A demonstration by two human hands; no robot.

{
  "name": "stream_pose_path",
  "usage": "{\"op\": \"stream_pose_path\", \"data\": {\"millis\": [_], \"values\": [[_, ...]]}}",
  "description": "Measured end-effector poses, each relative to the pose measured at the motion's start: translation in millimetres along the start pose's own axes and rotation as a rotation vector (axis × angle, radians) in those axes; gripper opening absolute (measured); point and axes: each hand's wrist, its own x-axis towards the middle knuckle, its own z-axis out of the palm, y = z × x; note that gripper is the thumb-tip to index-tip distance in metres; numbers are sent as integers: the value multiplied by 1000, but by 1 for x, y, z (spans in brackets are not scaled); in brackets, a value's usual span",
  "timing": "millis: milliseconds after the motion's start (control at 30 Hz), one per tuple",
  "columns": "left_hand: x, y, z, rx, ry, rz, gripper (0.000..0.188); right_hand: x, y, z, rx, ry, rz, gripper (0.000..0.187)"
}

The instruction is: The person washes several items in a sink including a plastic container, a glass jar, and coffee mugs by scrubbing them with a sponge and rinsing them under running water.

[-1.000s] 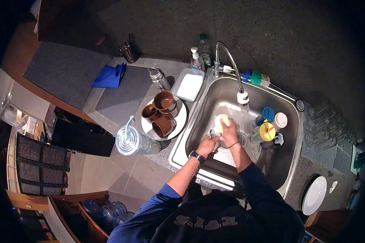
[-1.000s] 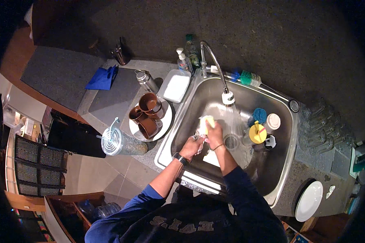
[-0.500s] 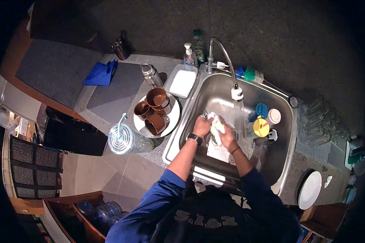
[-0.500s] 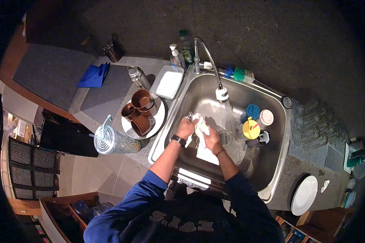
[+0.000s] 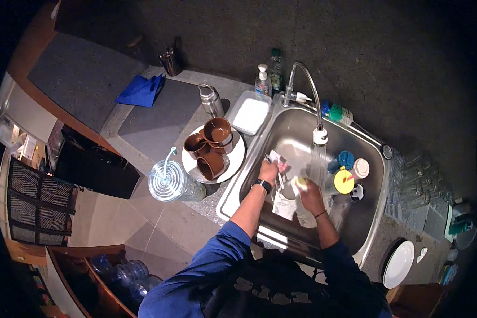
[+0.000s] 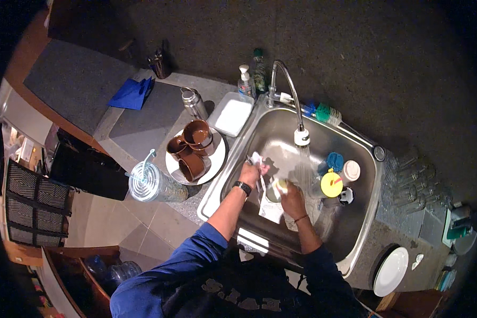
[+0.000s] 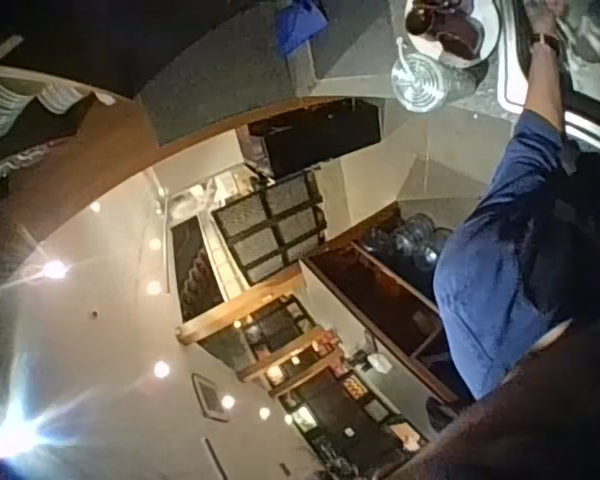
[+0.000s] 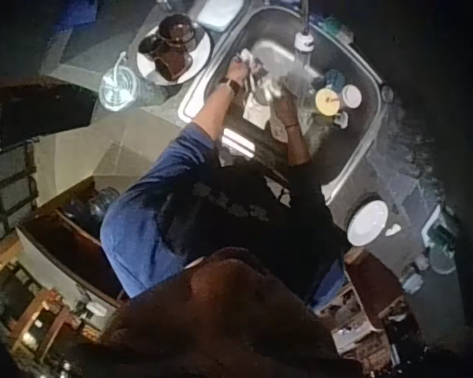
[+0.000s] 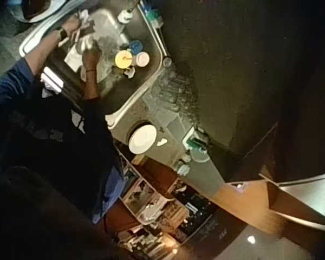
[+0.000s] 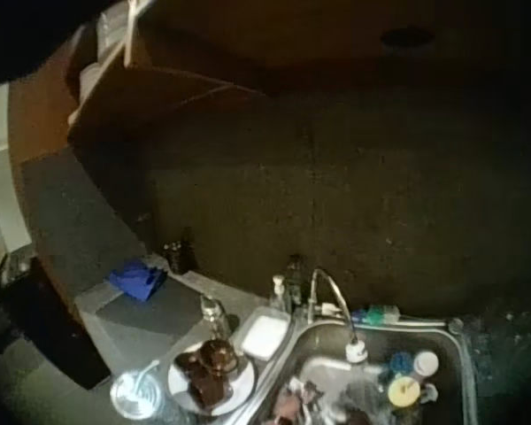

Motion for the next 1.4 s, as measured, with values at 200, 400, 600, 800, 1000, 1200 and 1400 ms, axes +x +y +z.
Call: {"op": "stream_pose_path", "data": {"millis": [200,400,600,800,1000,1200,1400], "values": [[12,-26,-19,325,-46,-28,38,210,-93,-20,287,96,79,38],[49,-85,-23,-127,-417,-33,59,308,-114,33,17,-60,129,29],[20,-26,-8,-15,-140,-186,26,203,-65,14,258,224,202,16],[-7,-66,78,351,-161,68,18,44,50,34,750,380,792,24],[91,-201,72,442,-274,157,23,11,100,57,325,585,660,31],[53,-136,66,814,-267,29,25,25,79,67,690,631,816,26],[4,-97,79,568,-159,101,15,45,66,27,282,477,851,24]]}}
